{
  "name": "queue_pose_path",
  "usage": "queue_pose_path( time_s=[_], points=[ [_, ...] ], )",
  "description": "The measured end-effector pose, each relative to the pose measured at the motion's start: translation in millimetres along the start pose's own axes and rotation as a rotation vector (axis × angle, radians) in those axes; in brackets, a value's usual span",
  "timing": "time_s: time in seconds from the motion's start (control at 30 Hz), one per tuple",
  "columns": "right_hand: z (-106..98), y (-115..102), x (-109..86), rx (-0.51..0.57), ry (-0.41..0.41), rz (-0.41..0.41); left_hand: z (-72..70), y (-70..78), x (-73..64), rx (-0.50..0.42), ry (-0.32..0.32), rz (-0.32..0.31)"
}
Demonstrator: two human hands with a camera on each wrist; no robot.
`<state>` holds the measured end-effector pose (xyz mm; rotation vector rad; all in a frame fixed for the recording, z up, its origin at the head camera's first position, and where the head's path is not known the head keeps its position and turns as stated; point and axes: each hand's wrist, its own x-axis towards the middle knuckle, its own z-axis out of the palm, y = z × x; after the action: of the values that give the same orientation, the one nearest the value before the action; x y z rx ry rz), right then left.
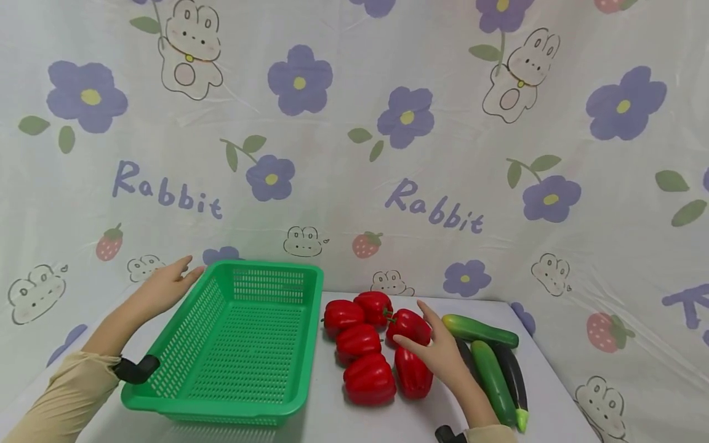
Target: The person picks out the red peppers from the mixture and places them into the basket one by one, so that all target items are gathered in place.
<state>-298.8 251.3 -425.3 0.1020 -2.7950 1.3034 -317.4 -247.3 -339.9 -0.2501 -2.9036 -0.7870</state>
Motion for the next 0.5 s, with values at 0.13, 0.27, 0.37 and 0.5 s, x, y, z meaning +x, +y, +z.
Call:
queue_pose_path(
  time_s=[0.13, 0.27, 0.37, 0.5],
  points=[
    [2, 5, -4.9, 0.012, 0.02, 0.017, -2.4, -5.5, -4.8, -0.022, 0.018, 0.024],
    [4, 9, -9.6, 0.022, 0.035, 0.036, -3.5, -12.2, -9.6, -0.024, 0.031, 0.038],
    [5, 11, -13.7, 0.023, 0.034, 0.049, -4.2, -18.3, -13.4, -0.027, 0.042, 0.042],
    [5, 14, -18.6, 0.025, 0.039, 0.057, -7.1, -25.2, -18.5, -0.078, 0.035, 0.033]
  ],
)
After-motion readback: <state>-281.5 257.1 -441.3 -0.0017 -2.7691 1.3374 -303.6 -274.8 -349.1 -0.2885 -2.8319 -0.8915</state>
